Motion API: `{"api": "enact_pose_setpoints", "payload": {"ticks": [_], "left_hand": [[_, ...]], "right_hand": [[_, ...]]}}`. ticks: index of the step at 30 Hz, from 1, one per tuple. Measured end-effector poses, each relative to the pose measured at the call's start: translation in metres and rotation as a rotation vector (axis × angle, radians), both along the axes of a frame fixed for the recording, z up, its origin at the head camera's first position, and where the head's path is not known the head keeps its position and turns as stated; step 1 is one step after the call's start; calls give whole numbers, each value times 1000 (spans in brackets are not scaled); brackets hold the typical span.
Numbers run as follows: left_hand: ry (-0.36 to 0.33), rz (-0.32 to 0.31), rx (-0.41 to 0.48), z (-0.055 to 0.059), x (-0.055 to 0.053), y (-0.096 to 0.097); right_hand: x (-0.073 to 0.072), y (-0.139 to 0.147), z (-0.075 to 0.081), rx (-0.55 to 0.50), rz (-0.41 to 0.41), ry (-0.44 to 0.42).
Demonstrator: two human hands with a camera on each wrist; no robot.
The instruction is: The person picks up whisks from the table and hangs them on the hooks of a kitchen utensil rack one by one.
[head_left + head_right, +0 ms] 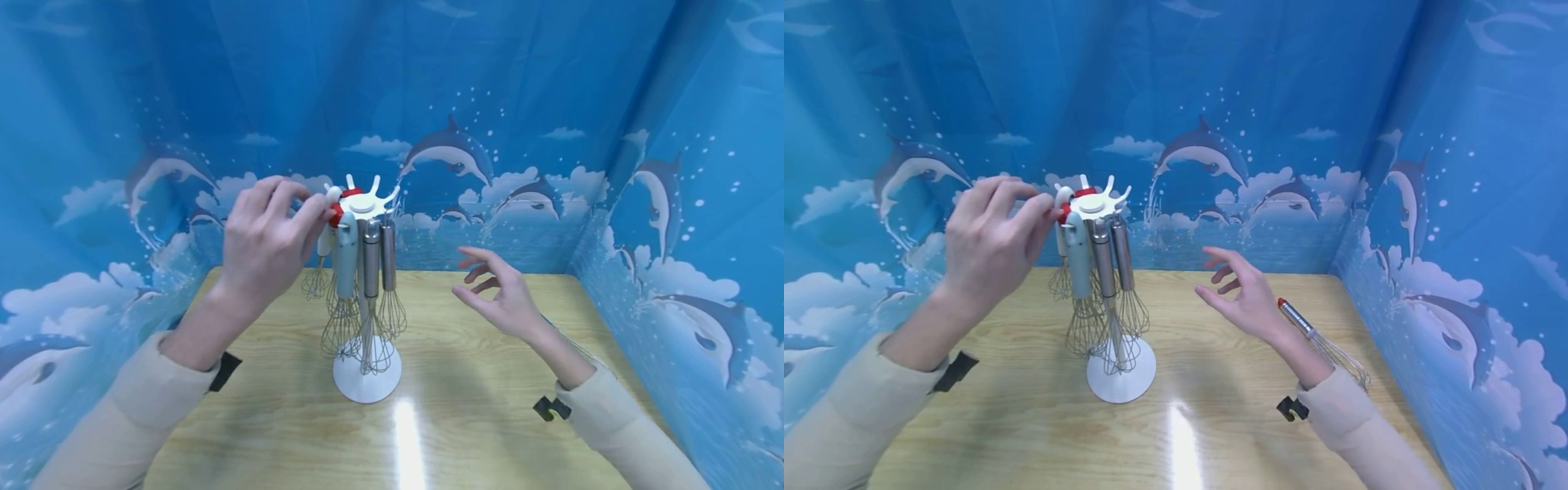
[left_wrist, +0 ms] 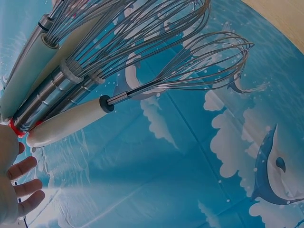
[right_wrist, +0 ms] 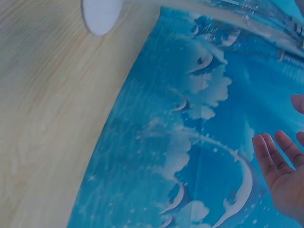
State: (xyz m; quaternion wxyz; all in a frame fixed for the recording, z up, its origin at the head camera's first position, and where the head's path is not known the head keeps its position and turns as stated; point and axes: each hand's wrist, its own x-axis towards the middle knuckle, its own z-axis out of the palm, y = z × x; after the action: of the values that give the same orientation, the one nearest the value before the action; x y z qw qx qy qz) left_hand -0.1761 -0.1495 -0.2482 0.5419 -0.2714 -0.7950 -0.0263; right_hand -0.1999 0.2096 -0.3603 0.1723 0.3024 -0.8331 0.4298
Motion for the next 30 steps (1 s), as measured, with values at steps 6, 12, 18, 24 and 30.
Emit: {"api": "enact_pose_setpoints", "payload": {"ticks": [6, 12, 18, 24, 30], "left_hand": [[2, 11, -6, 0, 1, 1], [7, 13, -4, 0, 1, 1], [12, 15, -7, 0, 1, 1], [12, 10, -5, 0, 1, 1], [10, 6, -6, 1, 1, 1]], "right_hand": [[-8, 18, -12, 13, -57, -24], [-12, 35, -23, 47, -100, -47], [-16, 52, -32, 89, -155, -82], [-23, 71, -44, 110, -195, -144], [-30, 88, -55, 170, -226, -212]]}}
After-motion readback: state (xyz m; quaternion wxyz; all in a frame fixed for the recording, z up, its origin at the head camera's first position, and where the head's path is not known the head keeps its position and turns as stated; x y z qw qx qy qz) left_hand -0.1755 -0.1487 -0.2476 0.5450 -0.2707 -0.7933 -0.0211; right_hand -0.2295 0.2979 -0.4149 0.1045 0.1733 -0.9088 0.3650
